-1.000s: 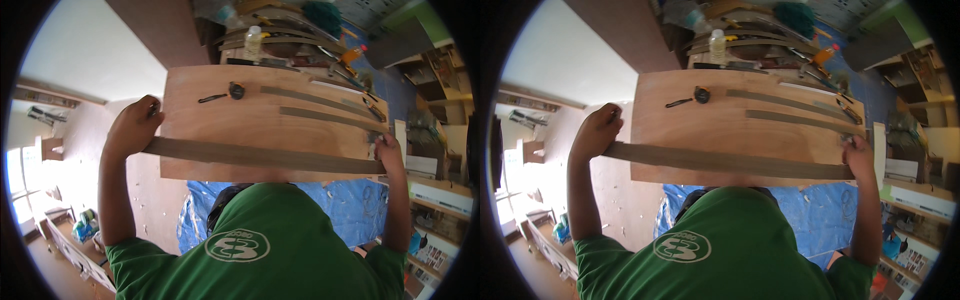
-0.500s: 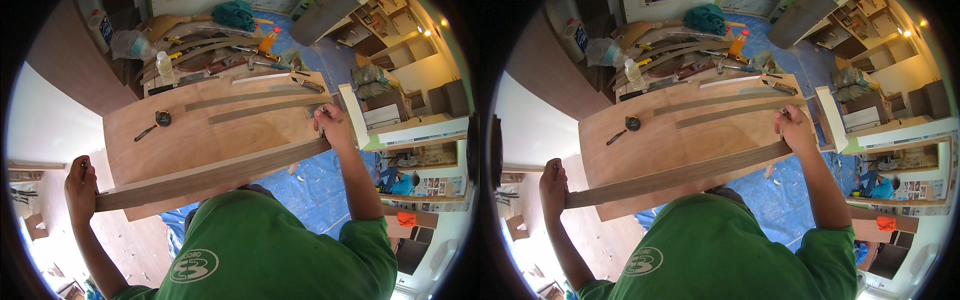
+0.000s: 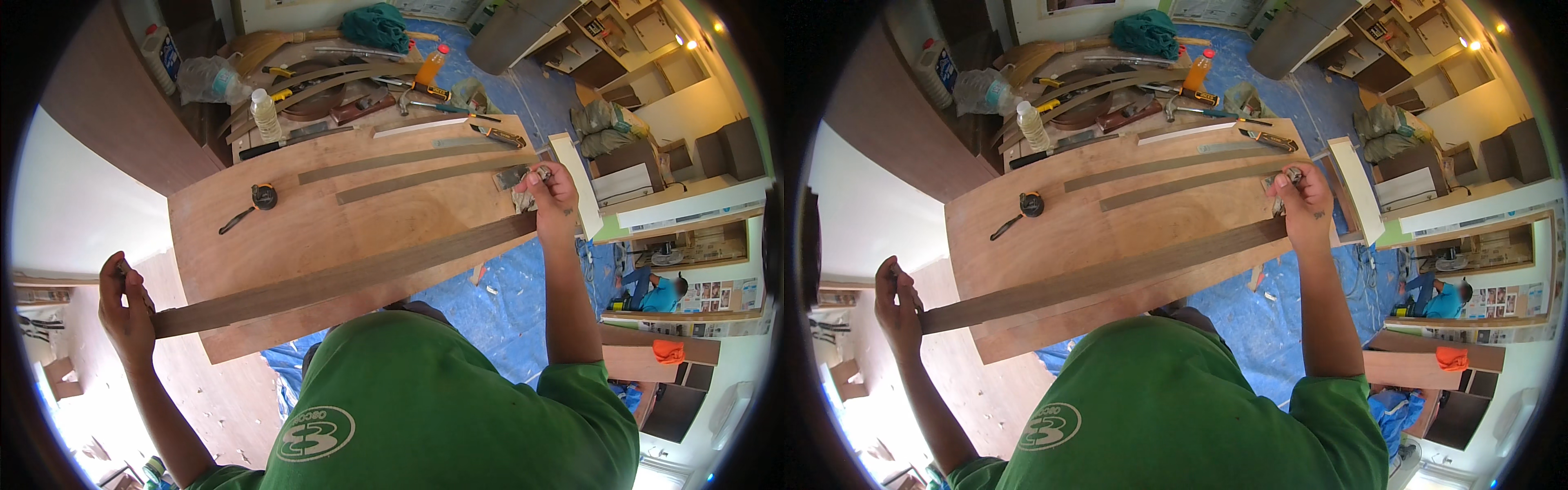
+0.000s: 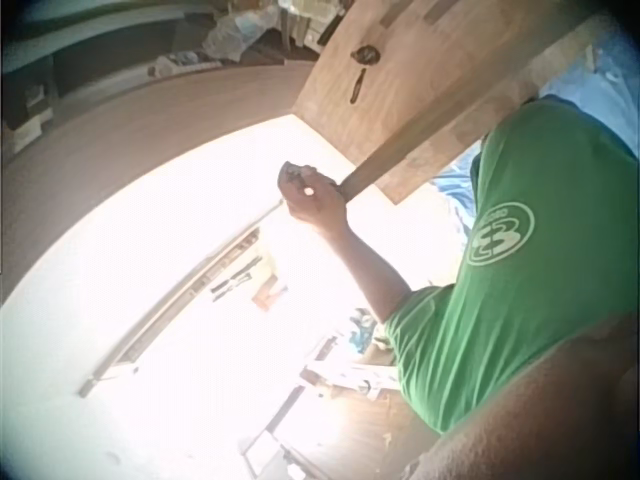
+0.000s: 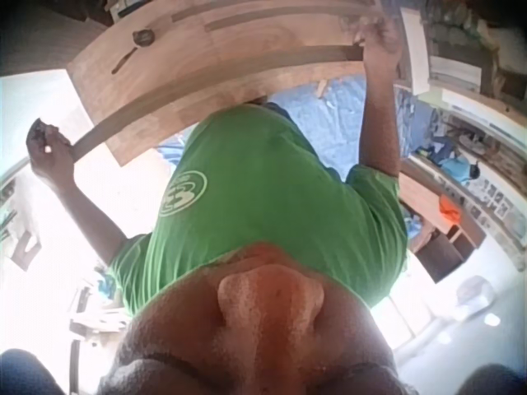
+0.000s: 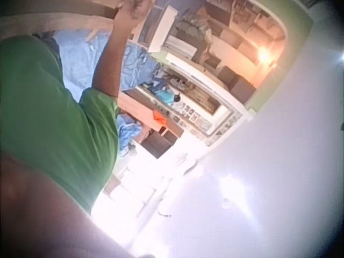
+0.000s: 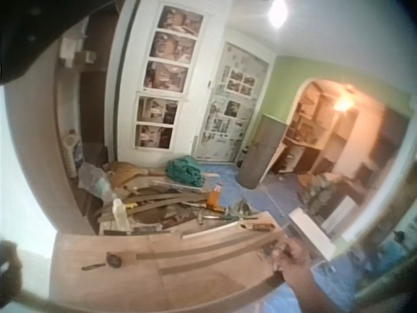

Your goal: The person aligns and fits wooden trim pieces onto a large cabinet door, using a utility knife to trim edges and a small block to smooth the surface. The person repeatedly checks fit and adjusts the trim along the door's edge.

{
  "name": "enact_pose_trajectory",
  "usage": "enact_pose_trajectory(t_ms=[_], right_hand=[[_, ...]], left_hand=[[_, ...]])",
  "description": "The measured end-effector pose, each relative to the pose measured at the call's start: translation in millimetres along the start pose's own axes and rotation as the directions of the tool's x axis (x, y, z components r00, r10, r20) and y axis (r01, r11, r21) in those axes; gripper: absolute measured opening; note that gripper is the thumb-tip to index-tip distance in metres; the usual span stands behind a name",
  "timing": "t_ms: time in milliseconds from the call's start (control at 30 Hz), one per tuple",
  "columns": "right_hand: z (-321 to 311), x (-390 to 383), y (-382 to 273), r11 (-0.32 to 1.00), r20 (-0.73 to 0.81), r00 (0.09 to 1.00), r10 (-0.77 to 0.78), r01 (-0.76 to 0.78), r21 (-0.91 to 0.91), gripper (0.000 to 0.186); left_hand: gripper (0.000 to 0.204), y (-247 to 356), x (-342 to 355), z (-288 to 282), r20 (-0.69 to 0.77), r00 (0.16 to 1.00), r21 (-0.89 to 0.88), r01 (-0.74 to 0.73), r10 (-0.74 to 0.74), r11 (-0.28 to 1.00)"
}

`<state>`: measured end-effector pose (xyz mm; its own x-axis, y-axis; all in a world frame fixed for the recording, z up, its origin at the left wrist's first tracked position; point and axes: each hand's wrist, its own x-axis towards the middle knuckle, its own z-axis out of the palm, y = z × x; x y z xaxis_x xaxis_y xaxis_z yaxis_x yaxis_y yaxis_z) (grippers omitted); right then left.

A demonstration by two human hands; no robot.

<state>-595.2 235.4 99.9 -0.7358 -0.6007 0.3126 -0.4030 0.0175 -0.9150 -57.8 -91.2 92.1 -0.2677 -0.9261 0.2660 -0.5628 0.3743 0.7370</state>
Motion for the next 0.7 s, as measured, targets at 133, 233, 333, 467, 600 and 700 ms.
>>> enact_pose_trajectory(t_ms=[133, 233, 333, 467, 600, 700], right_hand=[[-3, -1, 0, 1.0, -0.004, 1.0, -0.009, 0.009, 0.023, 0.018], [-3, 2, 0, 0.998, -0.012, 0.999, -0.034, 0.034, 0.06, 0.016], [-5, 1, 0, 0.995, -0.05, 0.997, -0.053, 0.057, 0.088, 0.011], [-5, 4, 1, 0.981, -0.072, 0.986, -0.151, 0.159, 0.115, 0.004], [0, 10, -2, 0.958, -0.087, 0.971, -0.225, 0.236, 0.161, 0.015], [2, 13, -2, 0.954, -0.114, 0.963, -0.245, 0.261, 0.148, 0.02]], left_hand=[[0.033, -22, -3, 2, -0.123, 0.984, -0.117, -0.143, 0.129, 0.983], [0.029, -49, -7, 0, -0.278, 0.9, 0.008, -0.347, 0.336, 0.938], [0.019, -59, -16, 1, -0.32, 0.922, -0.289, -0.314, 0.218, 0.904], [0.017, -55, -10, 7, -0.35, 0.904, -0.333, -0.366, 0.247, 0.869], [0.017, -56, 0, 14, -0.35, 0.914, -0.352, -0.331, 0.205, 0.875], [0.017, -55, 6, 14, -0.32, 0.924, -0.303, -0.31, 0.21, 0.901]])
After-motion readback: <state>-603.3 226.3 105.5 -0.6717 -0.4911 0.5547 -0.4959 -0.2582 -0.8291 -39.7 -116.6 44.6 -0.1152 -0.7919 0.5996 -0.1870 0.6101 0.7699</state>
